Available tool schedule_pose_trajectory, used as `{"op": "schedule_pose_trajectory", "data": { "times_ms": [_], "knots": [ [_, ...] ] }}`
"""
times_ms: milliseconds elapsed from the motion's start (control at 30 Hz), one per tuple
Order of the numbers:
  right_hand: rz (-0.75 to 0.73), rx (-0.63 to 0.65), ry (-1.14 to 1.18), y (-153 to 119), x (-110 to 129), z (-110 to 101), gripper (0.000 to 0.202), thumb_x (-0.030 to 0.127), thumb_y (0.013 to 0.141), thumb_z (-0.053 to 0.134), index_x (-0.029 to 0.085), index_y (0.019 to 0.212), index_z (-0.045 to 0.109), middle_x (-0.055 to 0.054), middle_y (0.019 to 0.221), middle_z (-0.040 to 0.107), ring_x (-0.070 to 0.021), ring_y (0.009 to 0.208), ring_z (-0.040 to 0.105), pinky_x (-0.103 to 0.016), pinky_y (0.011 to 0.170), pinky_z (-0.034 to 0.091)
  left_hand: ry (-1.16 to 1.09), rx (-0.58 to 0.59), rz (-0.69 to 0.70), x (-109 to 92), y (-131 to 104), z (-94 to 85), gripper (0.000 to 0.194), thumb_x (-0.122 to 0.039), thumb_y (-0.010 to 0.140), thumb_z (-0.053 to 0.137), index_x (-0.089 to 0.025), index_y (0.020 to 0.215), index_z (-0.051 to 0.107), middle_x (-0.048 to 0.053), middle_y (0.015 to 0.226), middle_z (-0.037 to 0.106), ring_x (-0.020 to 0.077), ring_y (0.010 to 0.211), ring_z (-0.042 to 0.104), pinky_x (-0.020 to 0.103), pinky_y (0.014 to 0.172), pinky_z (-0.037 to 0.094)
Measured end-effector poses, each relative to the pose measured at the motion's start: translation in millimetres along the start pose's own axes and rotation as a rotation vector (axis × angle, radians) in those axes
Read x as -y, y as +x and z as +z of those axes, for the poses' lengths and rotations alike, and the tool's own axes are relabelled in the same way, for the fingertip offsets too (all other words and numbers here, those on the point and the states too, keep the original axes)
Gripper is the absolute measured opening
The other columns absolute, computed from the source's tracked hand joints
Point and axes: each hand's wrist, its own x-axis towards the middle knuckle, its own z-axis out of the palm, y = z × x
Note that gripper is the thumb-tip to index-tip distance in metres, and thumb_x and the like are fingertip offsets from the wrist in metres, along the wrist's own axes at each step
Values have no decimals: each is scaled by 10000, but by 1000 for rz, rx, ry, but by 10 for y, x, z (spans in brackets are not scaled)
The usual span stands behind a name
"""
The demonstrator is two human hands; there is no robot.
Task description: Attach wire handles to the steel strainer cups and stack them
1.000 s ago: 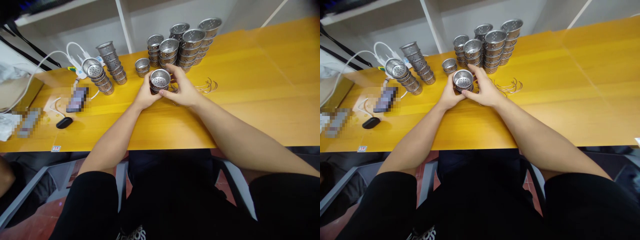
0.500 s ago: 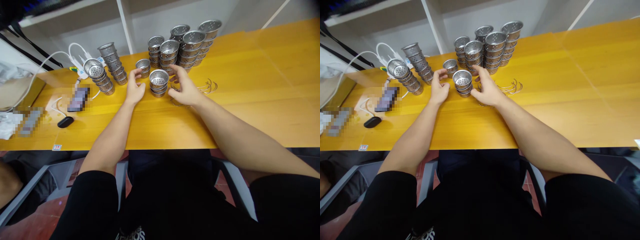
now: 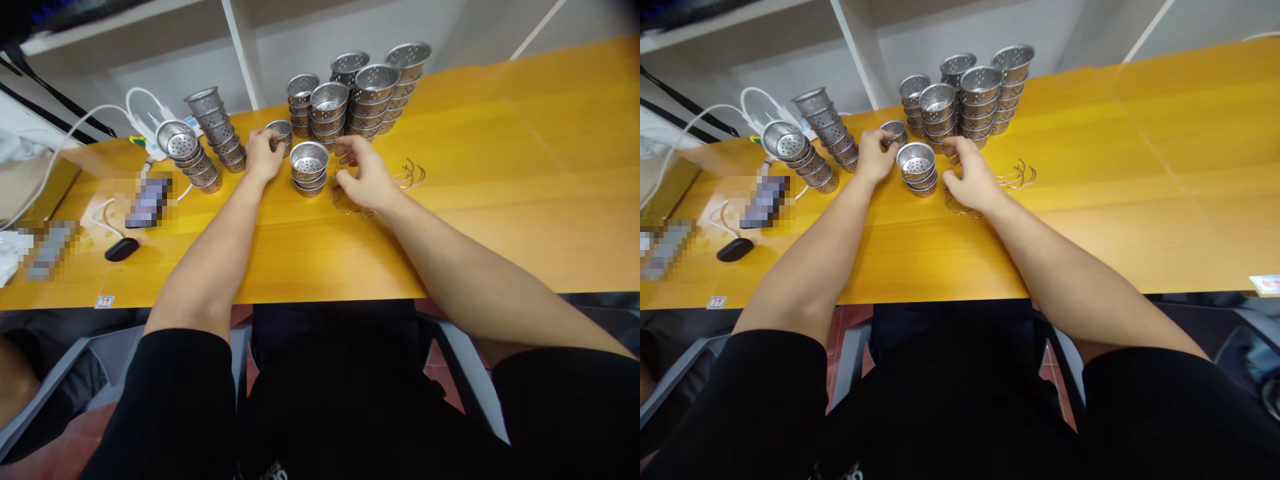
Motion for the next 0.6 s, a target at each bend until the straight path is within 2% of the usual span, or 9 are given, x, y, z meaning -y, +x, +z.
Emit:
{"op": "schedule_pose_trajectory", "data": {
  "times_ms": [67, 167, 267, 400, 500, 600],
  "knots": [
    [-6, 8, 9, 3, 7, 5, 698, 510, 1146, 776, 244, 1784, 676, -230, 1616, 809, -497, 1457, 803, -742, 1371, 662, 15, -1, 21, -68, -35, -47, 196, -94, 1016, 952, -243, 1103, 859, 144, 1336, 887, 433, 1514, 799, 715, 1586, 500],
    [-20, 14, 28, 1, 25, 18, 687, 552, 1167, 766, 226, 1766, 691, -231, 1591, 822, -486, 1469, 809, -713, 1370, 671, 1, -27, -16, -138, -109, -99, 238, -82, 1030, 954, -245, 1003, 784, 112, 1237, 853, 383, 1367, 839, 662, 1528, 575],
    [-19, 10, 63, -3, 42, 35, 680, 603, 1164, 759, 226, 1728, 712, -208, 1521, 861, -463, 1402, 845, -695, 1329, 700, 8, -95, -57, -163, -176, -97, 366, -83, 975, 1027, -256, 935, 707, 98, 1225, 806, 370, 1360, 825, 640, 1545, 563],
    [8, 21, 86, -12, 79, 40, 726, 734, 1147, 795, 239, 1675, 732, -181, 1422, 899, -434, 1264, 879, -681, 1273, 720, -16, -133, -1, -119, -199, -45, 435, -73, 936, 1051, -264, 878, 665, 83, 1242, 774, 357, 1407, 791, 623, 1585, 517],
    [38, 40, 69, -19, 119, 29, 747, 790, 1154, 800, 254, 1670, 734, -166, 1387, 912, -420, 1215, 890, -674, 1243, 730, -69, -120, 14, -24, -131, -2, 515, -105, 891, 1095, -274, 800, 618, 83, 1215, 750, 370, 1409, 773, 653, 1613, 473],
    [38, 63, 72, -18, 139, 26, 755, 773, 1148, 793, 228, 1667, 742, -180, 1359, 918, -436, 1199, 897, -691, 1209, 740, -128, -82, 28, 101, -17, 41, 579, -158, 858, 1140, -285, 766, 583, 91, 1209, 732, 410, 1450, 757, 713, 1626, 434]
  ]
}}
